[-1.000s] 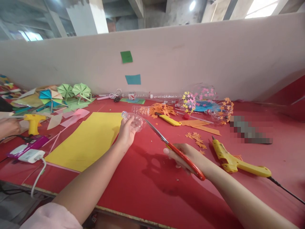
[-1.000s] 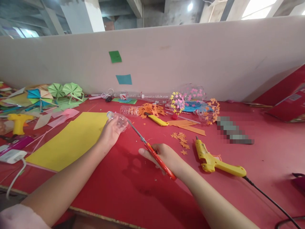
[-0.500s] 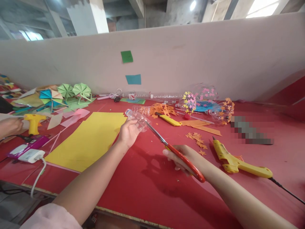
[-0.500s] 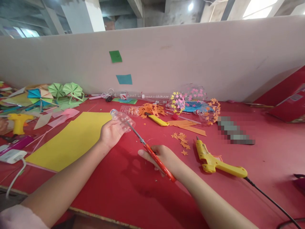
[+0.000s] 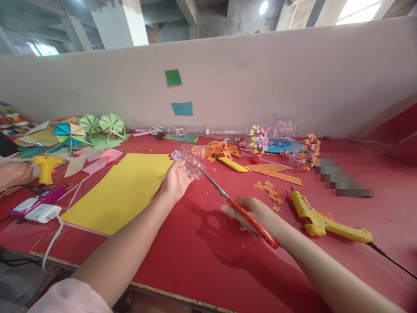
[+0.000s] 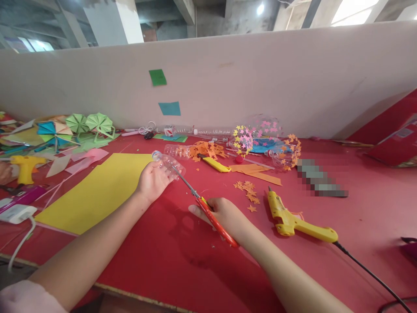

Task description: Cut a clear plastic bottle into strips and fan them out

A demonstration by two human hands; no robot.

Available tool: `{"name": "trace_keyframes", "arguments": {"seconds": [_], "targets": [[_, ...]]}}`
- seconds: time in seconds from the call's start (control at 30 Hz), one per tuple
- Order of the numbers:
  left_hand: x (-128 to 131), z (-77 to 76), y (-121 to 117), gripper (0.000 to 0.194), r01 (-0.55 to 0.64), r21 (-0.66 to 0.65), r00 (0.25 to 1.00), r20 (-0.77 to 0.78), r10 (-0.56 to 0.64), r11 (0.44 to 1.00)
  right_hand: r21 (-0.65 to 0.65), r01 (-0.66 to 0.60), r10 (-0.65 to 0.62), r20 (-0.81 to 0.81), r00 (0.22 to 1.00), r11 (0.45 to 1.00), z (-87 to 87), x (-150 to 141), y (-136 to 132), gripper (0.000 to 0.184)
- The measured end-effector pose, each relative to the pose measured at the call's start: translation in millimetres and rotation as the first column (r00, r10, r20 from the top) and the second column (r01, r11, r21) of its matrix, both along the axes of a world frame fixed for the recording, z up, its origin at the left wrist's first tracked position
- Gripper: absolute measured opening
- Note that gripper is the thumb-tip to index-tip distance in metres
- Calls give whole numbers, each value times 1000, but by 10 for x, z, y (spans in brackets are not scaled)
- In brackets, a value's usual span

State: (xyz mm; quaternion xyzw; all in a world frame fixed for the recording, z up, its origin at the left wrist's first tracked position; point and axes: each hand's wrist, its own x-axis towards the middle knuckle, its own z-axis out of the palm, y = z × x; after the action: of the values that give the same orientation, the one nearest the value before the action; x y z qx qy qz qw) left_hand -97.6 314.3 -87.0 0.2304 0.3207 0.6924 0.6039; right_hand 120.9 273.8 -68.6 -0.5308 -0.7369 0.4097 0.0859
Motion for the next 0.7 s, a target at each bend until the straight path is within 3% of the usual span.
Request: {"name": "trace_keyframes", "arguments": {"seconds": [0.27,0.47,0.7], "targets": [[1,-1,-9,18,-5,26,1000,10,5,1000,-33,5,-6,-18,1000,999,37,-13,-12,48],[9,-55,24,21,-48,9,991,-128,49,999,-41,-1,0,-34,999,999,27,-10,-13,50],[40,-85,26,21,-161,8,970,-185,159,987,-227,-65,31,-151,988,972,67,17,-66,55]]}}
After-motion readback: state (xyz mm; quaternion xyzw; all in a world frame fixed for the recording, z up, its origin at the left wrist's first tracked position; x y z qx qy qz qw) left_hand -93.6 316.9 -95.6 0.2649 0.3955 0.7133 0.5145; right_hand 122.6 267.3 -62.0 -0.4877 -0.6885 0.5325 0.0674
